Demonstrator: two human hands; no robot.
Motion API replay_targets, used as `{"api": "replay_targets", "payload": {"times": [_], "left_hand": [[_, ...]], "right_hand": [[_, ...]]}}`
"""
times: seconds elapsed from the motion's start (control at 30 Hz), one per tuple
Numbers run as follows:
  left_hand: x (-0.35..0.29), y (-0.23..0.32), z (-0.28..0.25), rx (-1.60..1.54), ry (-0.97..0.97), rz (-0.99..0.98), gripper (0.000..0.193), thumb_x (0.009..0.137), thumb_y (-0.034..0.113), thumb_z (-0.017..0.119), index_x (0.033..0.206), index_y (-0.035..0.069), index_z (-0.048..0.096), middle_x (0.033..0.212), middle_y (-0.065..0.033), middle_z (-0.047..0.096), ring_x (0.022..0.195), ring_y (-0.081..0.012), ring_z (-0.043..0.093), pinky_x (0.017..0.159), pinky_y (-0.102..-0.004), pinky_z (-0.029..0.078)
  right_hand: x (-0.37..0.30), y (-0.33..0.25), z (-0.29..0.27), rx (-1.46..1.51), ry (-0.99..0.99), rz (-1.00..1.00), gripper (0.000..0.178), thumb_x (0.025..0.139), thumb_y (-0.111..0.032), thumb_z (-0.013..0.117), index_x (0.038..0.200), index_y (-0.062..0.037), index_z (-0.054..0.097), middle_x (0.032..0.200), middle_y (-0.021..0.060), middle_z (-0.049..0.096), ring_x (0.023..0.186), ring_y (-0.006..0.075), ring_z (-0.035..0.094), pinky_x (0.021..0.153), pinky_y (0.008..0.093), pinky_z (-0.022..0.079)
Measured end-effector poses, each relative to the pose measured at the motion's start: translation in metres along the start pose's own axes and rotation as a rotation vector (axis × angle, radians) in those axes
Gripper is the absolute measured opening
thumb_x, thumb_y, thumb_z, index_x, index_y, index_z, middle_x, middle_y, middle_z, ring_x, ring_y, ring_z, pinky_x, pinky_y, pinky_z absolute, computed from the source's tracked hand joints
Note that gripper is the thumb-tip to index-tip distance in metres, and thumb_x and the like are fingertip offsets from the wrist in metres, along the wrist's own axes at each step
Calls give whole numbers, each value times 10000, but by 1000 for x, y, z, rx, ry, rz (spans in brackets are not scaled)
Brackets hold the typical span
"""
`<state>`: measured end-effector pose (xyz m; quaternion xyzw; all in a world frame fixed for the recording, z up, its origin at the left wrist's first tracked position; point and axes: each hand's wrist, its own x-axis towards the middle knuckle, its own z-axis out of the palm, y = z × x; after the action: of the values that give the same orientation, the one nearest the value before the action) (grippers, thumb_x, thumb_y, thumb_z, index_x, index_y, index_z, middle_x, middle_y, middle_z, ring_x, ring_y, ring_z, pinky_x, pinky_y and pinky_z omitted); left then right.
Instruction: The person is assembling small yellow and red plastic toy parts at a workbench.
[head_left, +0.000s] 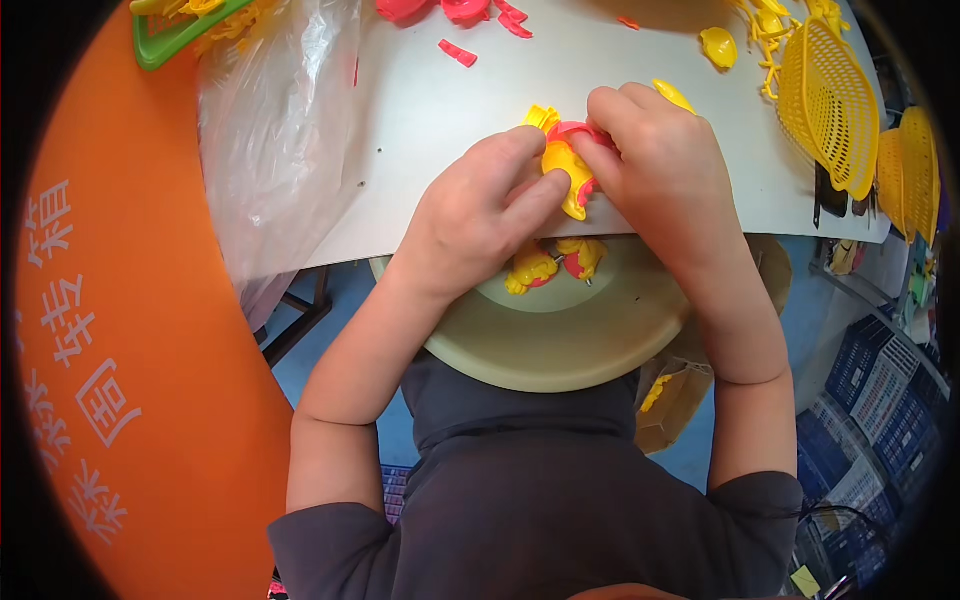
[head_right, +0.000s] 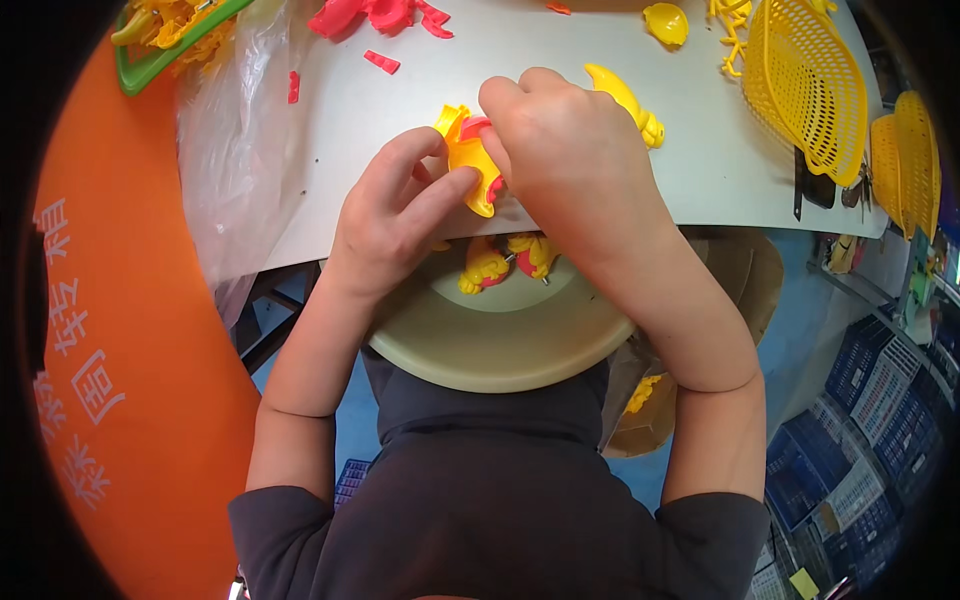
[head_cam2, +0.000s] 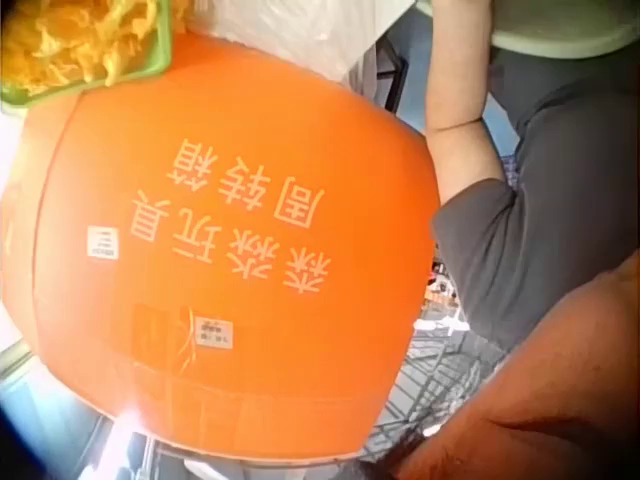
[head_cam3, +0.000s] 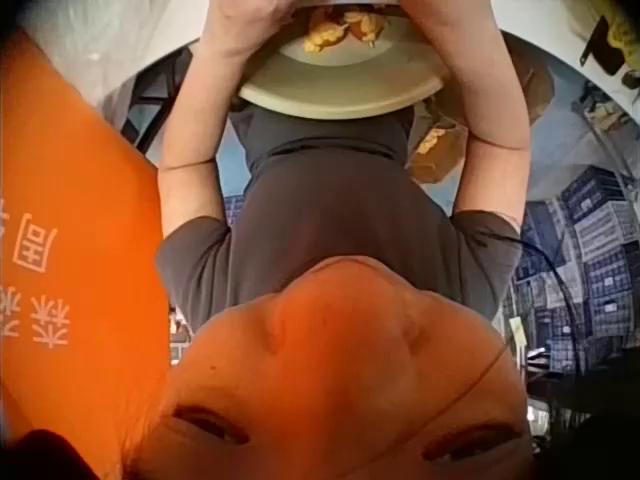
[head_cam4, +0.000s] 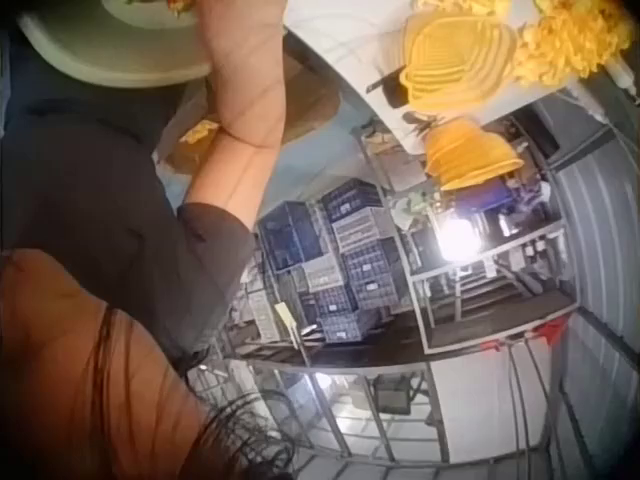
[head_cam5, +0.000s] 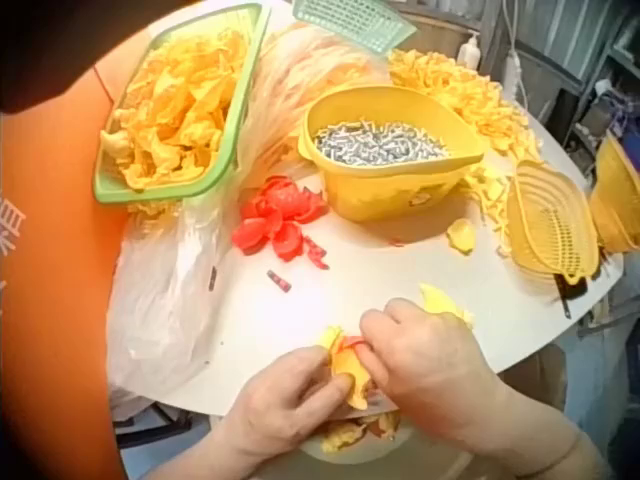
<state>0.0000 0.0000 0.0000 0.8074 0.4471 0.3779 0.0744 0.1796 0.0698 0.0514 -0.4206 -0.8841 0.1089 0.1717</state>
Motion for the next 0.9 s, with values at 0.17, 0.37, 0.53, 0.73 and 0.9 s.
{"api": "replay_targets", "payload": {"times": [0.17, 0.37, 0.53, 0.73, 0.9], "left_hand": [[2, 4, 0, -9, 8, -65, 282, 712, 27, 724, 988, 62, 674, 1120, -169, 587, 840, -259, 637, 655, -328, 555], [1, 3, 5, 30, 6, 27, 293, 696, 9, 723, 981, 55, 670, 968, -126, 539, 759, -229, 587, 597, -319, 516], [5, 2, 6, -7, 19, 45, 306, 672, 14, 722, 967, 54, 654, 922, -106, 506, 754, -226, 568, 600, -318, 510], [7, 3, 6, 122, -22, 111, 275, 656, 43, 691, 920, 72, 621, 912, -83, 494, 768, -212, 562, 632, -301, 527], [10, 4, 7, 181, -38, 152, 253, 651, 47, 678, 891, 96, 613, 888, -52, 482, 752, -193, 543, 622, -272, 518]], "right_hand": [[1, 0, -3, -31, -1, -22, 133, 802, -104, 701, 788, -50, 579, 724, 99, 565, 647, 307, 588, 553, 388, 483], [8, 0, -10, 1, -59, -63, 139, 786, -91, 693, 784, -42, 563, 726, 108, 562, 658, 324, 592, 560, 408, 481], [10, 5, -13, 79, -97, -77, 156, 771, -81, 693, 767, -31, 546, 713, 131, 562, 663, 342, 590, 568, 429, 473], [19, 11, -12, 24, -154, -193, 168, 747, -77, 704, 738, -18, 546, 680, 146, 564, 645, 350, 596, 571, 420, 482], [18, 12, -11, 4, -170, -246, 170, 741, -85, 707, 724, -19, 552, 679, 150, 573, 650, 341, 615, 579, 407, 498]]}}
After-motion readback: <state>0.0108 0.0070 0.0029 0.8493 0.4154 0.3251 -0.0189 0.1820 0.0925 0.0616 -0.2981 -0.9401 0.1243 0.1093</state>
